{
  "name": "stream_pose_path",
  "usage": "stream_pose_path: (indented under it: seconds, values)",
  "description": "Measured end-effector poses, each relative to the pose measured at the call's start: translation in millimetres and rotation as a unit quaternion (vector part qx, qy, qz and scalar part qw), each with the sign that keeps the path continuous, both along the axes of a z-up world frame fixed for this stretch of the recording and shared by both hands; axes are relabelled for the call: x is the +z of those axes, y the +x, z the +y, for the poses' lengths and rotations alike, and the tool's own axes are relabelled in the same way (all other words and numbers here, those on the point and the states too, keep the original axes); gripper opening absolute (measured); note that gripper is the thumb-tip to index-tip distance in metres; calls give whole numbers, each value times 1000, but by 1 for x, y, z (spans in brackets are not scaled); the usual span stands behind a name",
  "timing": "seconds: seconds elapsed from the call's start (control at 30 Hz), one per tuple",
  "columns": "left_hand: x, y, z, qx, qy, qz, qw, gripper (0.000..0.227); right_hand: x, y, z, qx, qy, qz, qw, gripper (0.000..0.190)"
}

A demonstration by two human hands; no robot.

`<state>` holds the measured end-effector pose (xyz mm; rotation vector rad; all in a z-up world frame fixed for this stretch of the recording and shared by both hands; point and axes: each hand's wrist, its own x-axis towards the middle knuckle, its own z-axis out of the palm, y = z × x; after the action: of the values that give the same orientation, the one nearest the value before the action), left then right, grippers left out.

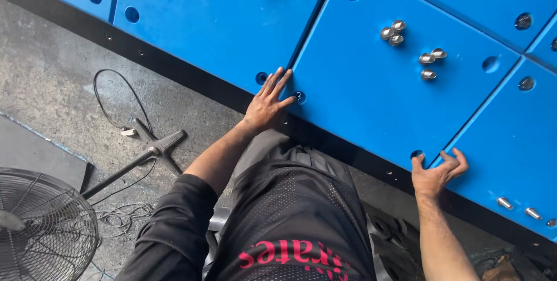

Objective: The person picks up metal bolts from the floor and from the surface of large blue panels and inserts them one by one into empty holes across the panels, working along the rows by hand.

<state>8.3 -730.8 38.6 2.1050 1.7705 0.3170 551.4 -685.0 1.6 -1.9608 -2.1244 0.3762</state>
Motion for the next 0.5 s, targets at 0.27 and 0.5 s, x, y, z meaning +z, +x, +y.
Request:
stream_pose_path:
  seconds: [0.27,0.5]
  values:
    - [-3,-2,-5,1,37,23,999,36,-6,6,-3,1,-8,-18,1000,56]
    - [-13,31,-1,124,12,-85,989,37,-5,6,-3,6,-2,-32,999,54]
